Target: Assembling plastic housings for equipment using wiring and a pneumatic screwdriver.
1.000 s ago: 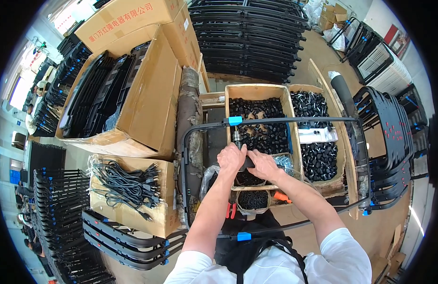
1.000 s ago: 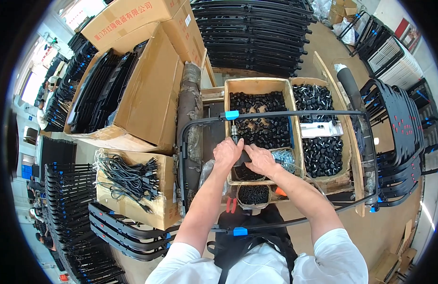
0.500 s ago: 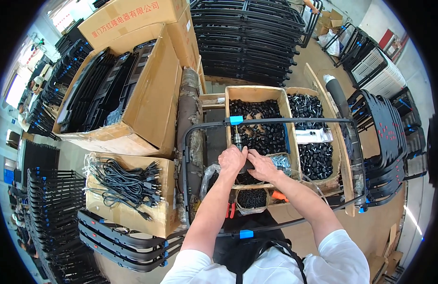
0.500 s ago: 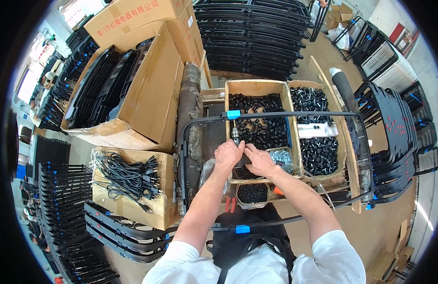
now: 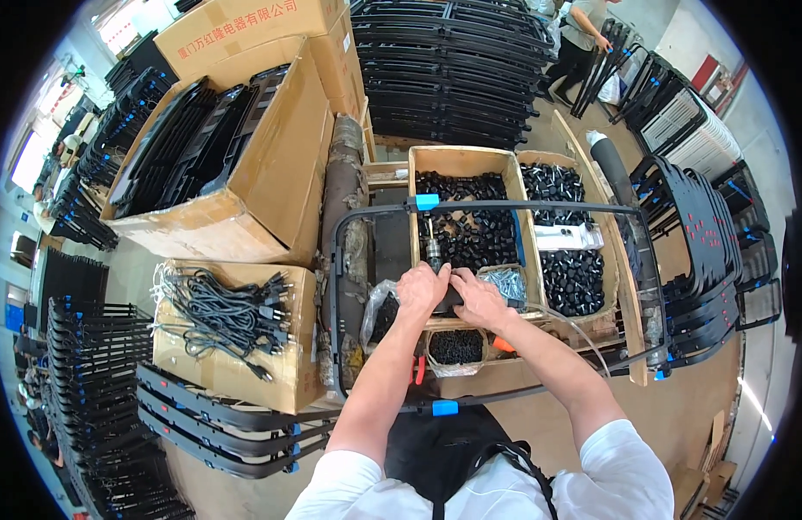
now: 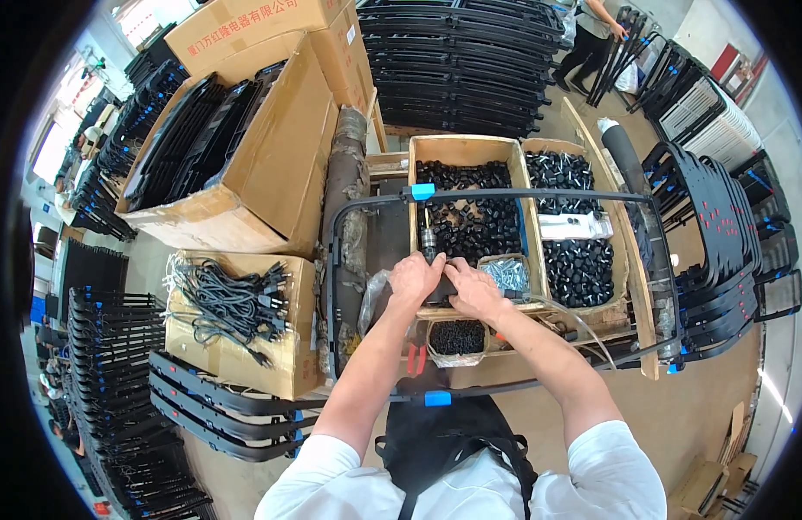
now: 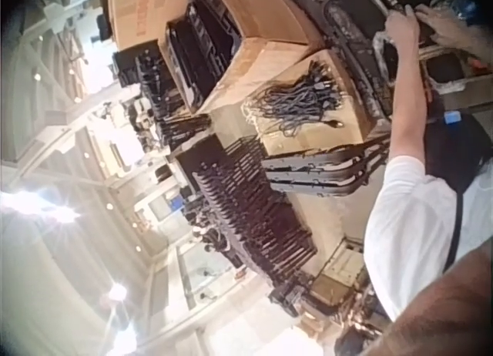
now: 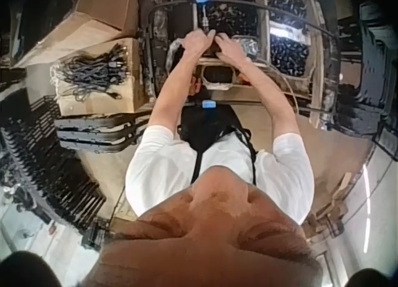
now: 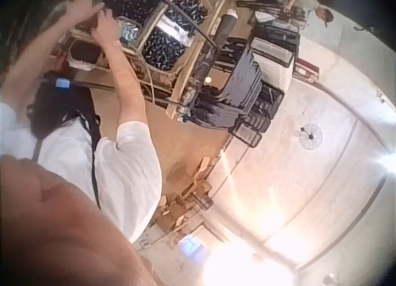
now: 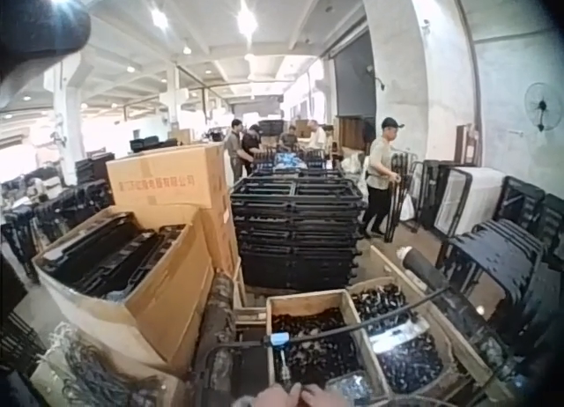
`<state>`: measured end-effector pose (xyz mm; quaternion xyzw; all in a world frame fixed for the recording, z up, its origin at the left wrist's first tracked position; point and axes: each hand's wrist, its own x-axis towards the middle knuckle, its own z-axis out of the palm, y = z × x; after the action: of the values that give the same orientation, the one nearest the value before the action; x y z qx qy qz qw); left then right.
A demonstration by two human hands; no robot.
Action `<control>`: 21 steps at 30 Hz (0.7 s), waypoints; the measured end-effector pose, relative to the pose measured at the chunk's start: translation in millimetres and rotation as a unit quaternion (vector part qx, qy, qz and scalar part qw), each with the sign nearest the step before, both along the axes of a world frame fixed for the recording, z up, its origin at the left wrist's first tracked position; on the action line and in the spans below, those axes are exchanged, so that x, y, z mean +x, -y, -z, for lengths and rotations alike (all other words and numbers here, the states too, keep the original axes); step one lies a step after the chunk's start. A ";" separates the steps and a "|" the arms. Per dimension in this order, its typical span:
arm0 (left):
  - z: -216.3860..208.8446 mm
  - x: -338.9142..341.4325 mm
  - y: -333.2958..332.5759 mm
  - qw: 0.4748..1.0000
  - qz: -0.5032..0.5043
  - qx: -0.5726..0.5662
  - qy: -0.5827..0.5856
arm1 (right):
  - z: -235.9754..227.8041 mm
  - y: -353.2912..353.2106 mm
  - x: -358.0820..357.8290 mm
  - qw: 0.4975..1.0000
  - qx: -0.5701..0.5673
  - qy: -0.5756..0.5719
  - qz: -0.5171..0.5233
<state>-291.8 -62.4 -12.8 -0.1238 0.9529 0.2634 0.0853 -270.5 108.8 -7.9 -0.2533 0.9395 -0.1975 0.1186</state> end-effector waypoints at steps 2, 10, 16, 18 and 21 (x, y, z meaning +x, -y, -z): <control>-15.7 31.2 -7.6 1.000 -0.010 0.024 0.005 | -22.4 -6.3 35.8 1.000 -0.005 -0.026 0.005; -74.8 274.2 -57.0 0.897 -0.111 0.404 -0.138 | -108.6 -48.6 264.2 0.991 -0.084 -0.102 -0.024; 2.4 427.7 -64.1 0.911 -0.173 0.368 -0.072 | -40.3 -60.6 389.0 0.995 -0.063 0.028 -0.069; 37.9 451.1 -57.5 0.897 -0.231 0.376 -0.033 | -18.5 -54.0 409.1 0.992 -0.087 0.046 -0.073; 45.7 450.5 -47.5 0.903 -0.243 0.354 -0.027 | 8.3 -39.8 414.9 0.994 -0.079 0.049 -0.061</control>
<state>158.7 -14.8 -58.5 -0.3064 0.7392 0.5990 0.0312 144.4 148.7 -16.2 -0.3089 0.8968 -0.2754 0.1563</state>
